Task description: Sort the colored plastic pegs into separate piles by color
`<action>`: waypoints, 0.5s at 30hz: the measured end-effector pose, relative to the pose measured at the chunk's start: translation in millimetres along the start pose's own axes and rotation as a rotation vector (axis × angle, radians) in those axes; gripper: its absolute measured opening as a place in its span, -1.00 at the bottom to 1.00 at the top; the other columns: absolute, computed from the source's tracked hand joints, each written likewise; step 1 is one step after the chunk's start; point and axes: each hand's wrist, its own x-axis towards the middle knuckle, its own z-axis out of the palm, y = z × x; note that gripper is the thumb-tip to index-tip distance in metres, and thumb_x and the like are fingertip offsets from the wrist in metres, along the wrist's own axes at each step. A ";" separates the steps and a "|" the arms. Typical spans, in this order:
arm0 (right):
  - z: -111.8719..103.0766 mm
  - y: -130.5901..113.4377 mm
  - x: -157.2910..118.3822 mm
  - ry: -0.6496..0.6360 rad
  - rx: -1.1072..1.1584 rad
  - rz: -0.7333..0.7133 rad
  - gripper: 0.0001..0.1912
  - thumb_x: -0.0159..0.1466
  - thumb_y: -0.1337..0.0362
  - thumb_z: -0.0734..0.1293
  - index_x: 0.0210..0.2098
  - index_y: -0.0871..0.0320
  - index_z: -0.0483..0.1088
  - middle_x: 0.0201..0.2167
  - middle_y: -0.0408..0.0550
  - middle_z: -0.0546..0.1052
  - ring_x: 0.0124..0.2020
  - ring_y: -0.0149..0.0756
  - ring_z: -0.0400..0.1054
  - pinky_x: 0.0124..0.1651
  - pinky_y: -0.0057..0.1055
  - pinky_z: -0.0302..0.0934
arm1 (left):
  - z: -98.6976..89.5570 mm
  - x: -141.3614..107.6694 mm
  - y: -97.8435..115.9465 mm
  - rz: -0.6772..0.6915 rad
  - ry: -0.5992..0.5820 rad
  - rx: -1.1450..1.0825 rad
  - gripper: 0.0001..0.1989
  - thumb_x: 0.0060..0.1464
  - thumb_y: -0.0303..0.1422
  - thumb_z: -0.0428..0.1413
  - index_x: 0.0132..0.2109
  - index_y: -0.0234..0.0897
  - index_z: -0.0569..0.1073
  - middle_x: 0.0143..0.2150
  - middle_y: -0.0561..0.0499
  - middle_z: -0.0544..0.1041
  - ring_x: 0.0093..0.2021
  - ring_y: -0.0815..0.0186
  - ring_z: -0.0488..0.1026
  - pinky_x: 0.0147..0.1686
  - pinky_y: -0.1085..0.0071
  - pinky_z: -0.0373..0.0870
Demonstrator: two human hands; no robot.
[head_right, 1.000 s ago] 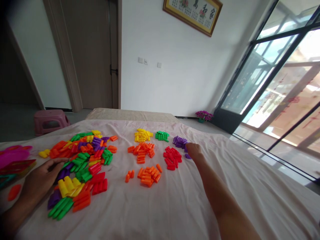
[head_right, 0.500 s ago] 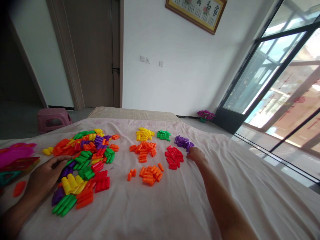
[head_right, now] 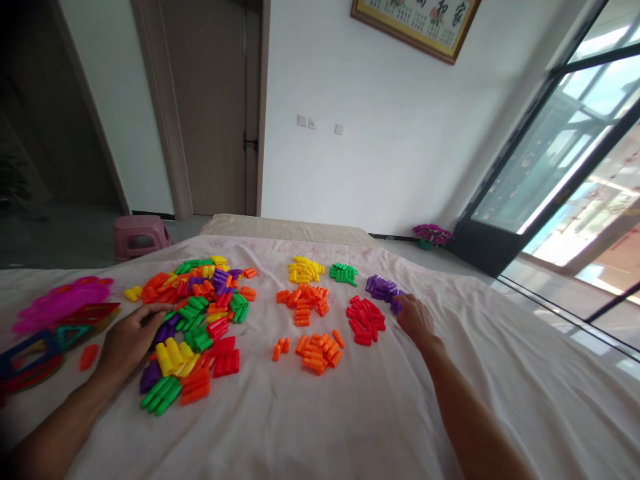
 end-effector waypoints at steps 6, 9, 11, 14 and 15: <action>-19.9 -91.6 12.6 0.018 0.310 -0.185 -0.64 0.22 0.41 0.24 -0.06 0.11 0.54 -0.05 -0.02 0.59 -0.01 -0.21 0.46 0.05 -0.35 0.29 | 3.3 1.3 -6.0 0.023 0.018 -0.048 -0.70 0.14 -0.15 0.02 -0.11 -0.10 0.57 -0.08 0.06 0.63 -0.08 0.19 0.53 -0.11 0.39 0.36; -36.9 -173.0 3.0 -0.111 0.540 -0.339 -0.69 0.26 0.36 0.26 -0.06 0.12 0.53 -0.14 -0.04 0.62 -0.15 -0.27 0.51 -0.06 -0.38 0.34 | 4.2 1.6 -6.4 0.020 0.018 -0.069 -0.70 0.13 -0.15 0.03 -0.11 -0.10 0.57 -0.08 0.05 0.63 -0.08 0.18 0.53 -0.11 0.38 0.36; -46.0 -228.1 -8.7 -0.179 0.582 -0.452 -0.75 0.25 0.34 0.29 -0.11 0.13 0.55 -0.16 -0.04 0.63 -0.16 -0.26 0.50 -0.06 -0.37 0.33 | 4.2 1.4 -5.5 0.008 0.016 -0.073 -0.70 0.12 -0.15 0.03 -0.11 -0.10 0.57 -0.10 0.04 0.64 -0.10 0.18 0.54 -0.13 0.38 0.37; -52.5 -300.8 -26.6 -0.310 0.585 -0.576 -0.72 0.27 0.30 0.32 -0.05 0.10 0.54 -0.09 -0.05 0.62 -0.10 -0.25 0.49 -0.04 -0.37 0.31 | 3.7 1.0 -3.7 0.004 0.010 -0.073 -0.69 0.13 -0.14 0.02 -0.11 -0.10 0.57 -0.10 0.03 0.64 -0.13 0.17 0.54 -0.15 0.38 0.38; -52.6 -321.3 -31.7 -0.356 0.565 -0.593 -0.71 0.28 0.26 0.33 -0.03 0.09 0.53 -0.08 -0.05 0.61 -0.12 -0.26 0.49 -0.07 -0.39 0.30 | 3.4 1.0 -3.2 0.006 0.009 -0.077 -0.69 0.13 -0.14 0.02 -0.11 -0.10 0.56 -0.10 0.03 0.64 -0.13 0.18 0.54 -0.15 0.38 0.38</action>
